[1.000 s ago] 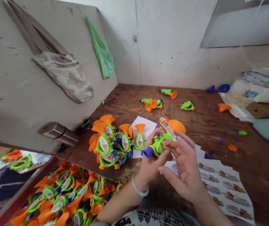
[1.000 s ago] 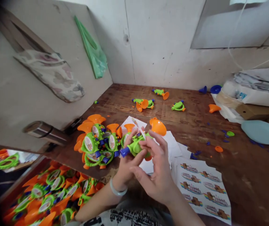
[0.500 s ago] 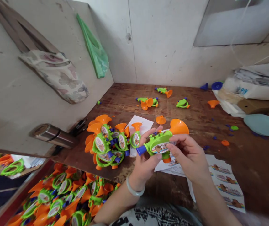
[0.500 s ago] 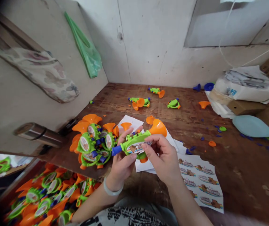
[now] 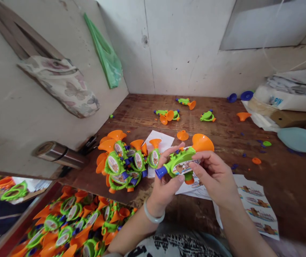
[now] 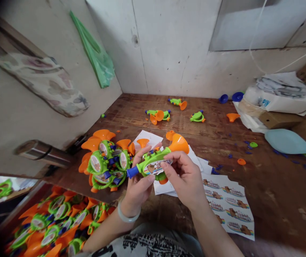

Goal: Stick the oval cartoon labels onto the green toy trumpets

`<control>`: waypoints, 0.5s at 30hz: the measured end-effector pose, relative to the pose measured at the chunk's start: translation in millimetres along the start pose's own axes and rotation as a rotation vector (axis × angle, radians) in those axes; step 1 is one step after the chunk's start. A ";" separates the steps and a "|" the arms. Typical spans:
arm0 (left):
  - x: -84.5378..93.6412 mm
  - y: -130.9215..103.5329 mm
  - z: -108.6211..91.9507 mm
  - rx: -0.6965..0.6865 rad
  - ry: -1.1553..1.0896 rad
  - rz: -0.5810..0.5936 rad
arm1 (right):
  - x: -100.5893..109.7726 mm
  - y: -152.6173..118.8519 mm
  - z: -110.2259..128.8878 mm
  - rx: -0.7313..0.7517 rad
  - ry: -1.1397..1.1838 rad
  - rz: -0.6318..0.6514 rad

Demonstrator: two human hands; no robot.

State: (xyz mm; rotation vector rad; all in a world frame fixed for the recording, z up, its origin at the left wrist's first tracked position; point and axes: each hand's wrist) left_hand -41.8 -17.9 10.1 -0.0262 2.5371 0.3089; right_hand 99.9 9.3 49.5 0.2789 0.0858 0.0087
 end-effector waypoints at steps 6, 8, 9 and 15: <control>0.2 -0.1 1.4 -0.044 0.036 -0.027 | 0.3 0.7 0.3 0.033 -0.029 0.024; 0.2 0.0 3.0 -0.068 0.083 -0.040 | 0.6 0.5 -0.1 0.054 -0.072 0.026; 0.0 0.0 3.7 -0.081 0.100 -0.041 | 0.8 0.3 -0.4 0.070 -0.109 0.024; -1.0 0.2 4.4 -0.138 0.125 -0.032 | -0.6 -0.9 -0.7 0.251 -0.425 -0.010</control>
Point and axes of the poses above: each hand's wrist, its own y-axis towards the middle knuckle, its own x-axis out of the back of the hand, z = x × y, and after that the axes turned 4 degrees about -z, right-handed
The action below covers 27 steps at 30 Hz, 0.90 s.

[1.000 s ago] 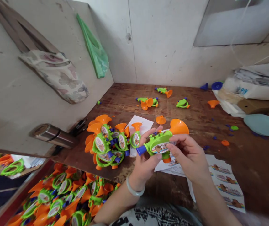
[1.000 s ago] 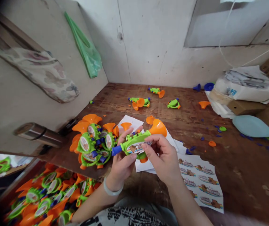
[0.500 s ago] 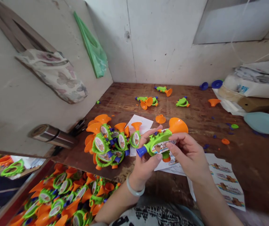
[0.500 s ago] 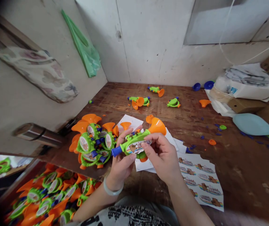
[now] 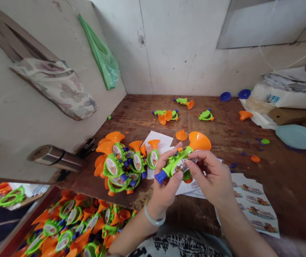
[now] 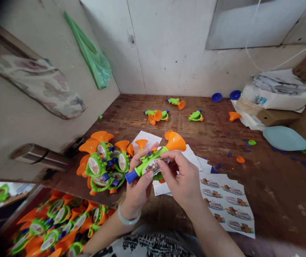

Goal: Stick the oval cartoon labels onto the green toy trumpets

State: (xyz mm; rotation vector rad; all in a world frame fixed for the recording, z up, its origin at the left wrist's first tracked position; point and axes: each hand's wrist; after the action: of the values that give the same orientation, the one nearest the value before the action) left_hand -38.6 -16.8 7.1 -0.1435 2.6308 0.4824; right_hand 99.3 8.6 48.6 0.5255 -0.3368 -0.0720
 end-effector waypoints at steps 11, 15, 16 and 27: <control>6.3 0.1 1.7 -0.071 0.141 0.016 | -4.0 7.9 -23.9 0.212 -0.338 -0.163; 33.5 9.6 -9.5 -0.065 0.118 -0.194 | -2.4 12.9 -42.0 0.077 -0.339 -0.088; 47.4 15.0 -17.9 -0.098 0.114 -0.312 | -1.8 13.6 -45.7 0.008 -0.311 0.001; 245.6 28.7 -121.6 0.023 0.080 -0.988 | -102.5 44.0 -54.7 -0.230 -0.350 0.806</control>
State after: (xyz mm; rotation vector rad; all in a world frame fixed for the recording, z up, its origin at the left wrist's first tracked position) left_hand -313.3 -38.4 5.1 -1.3709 2.2527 0.0903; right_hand 20.1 88.5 -4.0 0.1173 -0.8496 0.5781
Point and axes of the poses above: each hand's wrist, its own y-axis towards the middle knuckle, its own x-axis out of the back of the hand, z = x × y, and after that the axes turned 4 degrees about -z, right-handed
